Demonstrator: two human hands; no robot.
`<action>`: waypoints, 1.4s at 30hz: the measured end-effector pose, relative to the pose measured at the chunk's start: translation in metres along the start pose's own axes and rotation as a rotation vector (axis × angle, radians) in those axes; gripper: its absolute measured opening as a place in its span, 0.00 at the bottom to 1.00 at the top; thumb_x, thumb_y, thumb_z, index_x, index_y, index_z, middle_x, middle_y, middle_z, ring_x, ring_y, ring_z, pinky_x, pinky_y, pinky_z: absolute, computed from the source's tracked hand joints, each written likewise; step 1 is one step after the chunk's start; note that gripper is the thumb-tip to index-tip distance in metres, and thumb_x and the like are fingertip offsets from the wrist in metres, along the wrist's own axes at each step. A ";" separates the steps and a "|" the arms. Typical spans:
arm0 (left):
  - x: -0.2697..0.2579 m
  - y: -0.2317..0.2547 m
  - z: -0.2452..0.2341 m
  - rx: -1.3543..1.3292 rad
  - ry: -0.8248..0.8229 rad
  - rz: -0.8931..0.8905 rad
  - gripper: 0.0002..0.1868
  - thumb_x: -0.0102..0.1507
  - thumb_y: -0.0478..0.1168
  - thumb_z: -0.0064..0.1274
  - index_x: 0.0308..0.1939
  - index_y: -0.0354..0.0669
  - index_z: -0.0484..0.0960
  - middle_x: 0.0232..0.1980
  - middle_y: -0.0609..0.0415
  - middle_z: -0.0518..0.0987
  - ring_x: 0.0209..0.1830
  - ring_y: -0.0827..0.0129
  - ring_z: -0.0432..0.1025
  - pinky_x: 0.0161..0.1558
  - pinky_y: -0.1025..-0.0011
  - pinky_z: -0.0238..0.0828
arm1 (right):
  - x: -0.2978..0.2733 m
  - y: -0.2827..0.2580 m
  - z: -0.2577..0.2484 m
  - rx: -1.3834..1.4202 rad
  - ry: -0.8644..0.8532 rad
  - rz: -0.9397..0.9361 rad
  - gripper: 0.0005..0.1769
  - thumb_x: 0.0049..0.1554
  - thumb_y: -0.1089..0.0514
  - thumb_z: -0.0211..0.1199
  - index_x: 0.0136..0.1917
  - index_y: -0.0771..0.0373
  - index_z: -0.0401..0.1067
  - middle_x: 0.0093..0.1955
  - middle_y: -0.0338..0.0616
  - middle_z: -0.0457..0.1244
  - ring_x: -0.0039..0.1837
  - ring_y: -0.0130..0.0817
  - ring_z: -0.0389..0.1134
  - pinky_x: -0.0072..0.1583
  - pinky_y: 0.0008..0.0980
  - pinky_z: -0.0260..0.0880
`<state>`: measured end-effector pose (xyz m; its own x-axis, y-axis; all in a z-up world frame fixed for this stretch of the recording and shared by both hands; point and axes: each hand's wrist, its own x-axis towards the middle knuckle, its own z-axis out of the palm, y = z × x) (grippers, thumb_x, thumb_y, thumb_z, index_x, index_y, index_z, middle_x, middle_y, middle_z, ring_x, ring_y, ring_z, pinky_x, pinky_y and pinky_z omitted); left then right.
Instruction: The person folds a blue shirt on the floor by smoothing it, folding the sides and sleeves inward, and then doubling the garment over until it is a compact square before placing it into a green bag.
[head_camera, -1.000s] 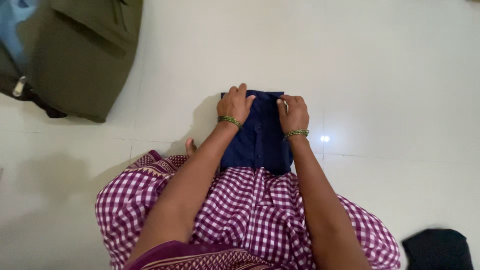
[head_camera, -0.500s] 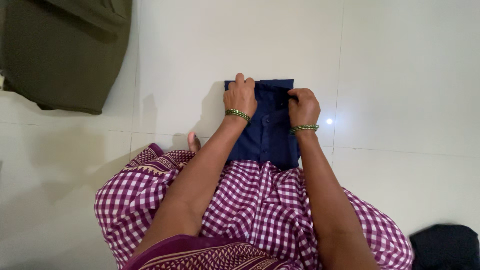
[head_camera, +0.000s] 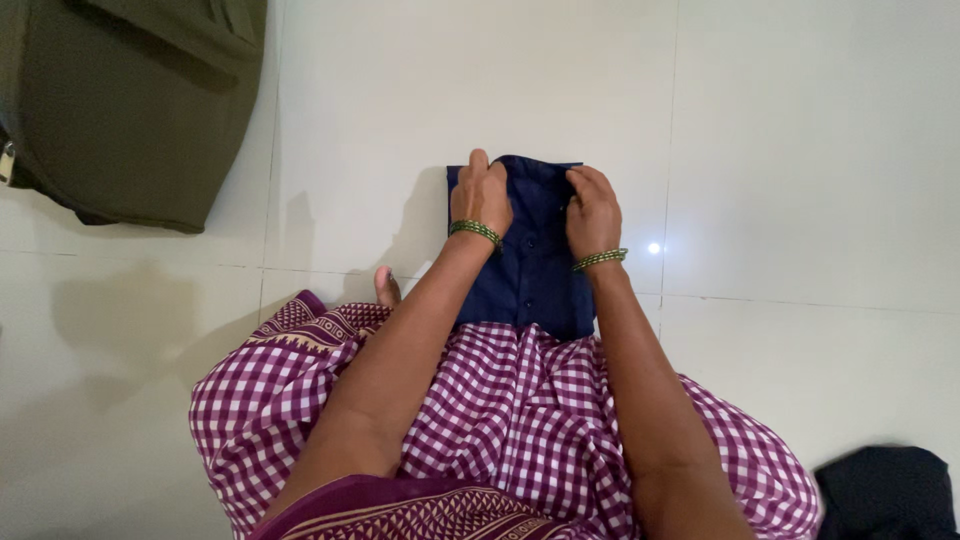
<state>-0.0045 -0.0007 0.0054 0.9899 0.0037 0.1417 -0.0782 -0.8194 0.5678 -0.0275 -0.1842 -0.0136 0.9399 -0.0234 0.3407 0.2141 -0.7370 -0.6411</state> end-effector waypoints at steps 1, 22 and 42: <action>0.000 0.000 -0.001 0.006 -0.054 -0.011 0.08 0.51 0.27 0.55 0.34 0.35 0.81 0.49 0.41 0.71 0.44 0.44 0.72 0.41 0.52 0.74 | 0.000 -0.002 0.000 -0.008 0.001 -0.012 0.23 0.54 0.77 0.55 0.62 0.68 0.74 0.67 0.55 0.65 0.64 0.49 0.68 0.62 0.37 0.72; 0.012 -0.023 0.014 -0.417 0.103 0.100 0.16 0.55 0.24 0.56 0.44 0.41 0.85 0.50 0.50 0.81 0.51 0.56 0.76 0.52 0.63 0.75 | 0.013 -0.001 -0.022 0.206 -0.096 0.133 0.22 0.58 0.71 0.59 0.65 0.61 0.74 0.69 0.50 0.65 0.64 0.43 0.70 0.58 0.36 0.72; 0.004 -0.033 0.037 -0.071 0.069 0.237 0.16 0.57 0.33 0.60 0.50 0.41 0.82 0.55 0.48 0.79 0.56 0.50 0.73 0.56 0.54 0.71 | -0.004 0.029 0.011 -0.371 -0.040 0.007 0.18 0.59 0.50 0.68 0.57 0.62 0.79 0.67 0.58 0.64 0.70 0.56 0.62 0.67 0.52 0.63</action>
<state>0.0063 0.0047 -0.0431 0.9327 -0.1428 0.3311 -0.3177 -0.7597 0.5674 -0.0218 -0.1975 -0.0411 0.9523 -0.0080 0.3052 0.1036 -0.9319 -0.3476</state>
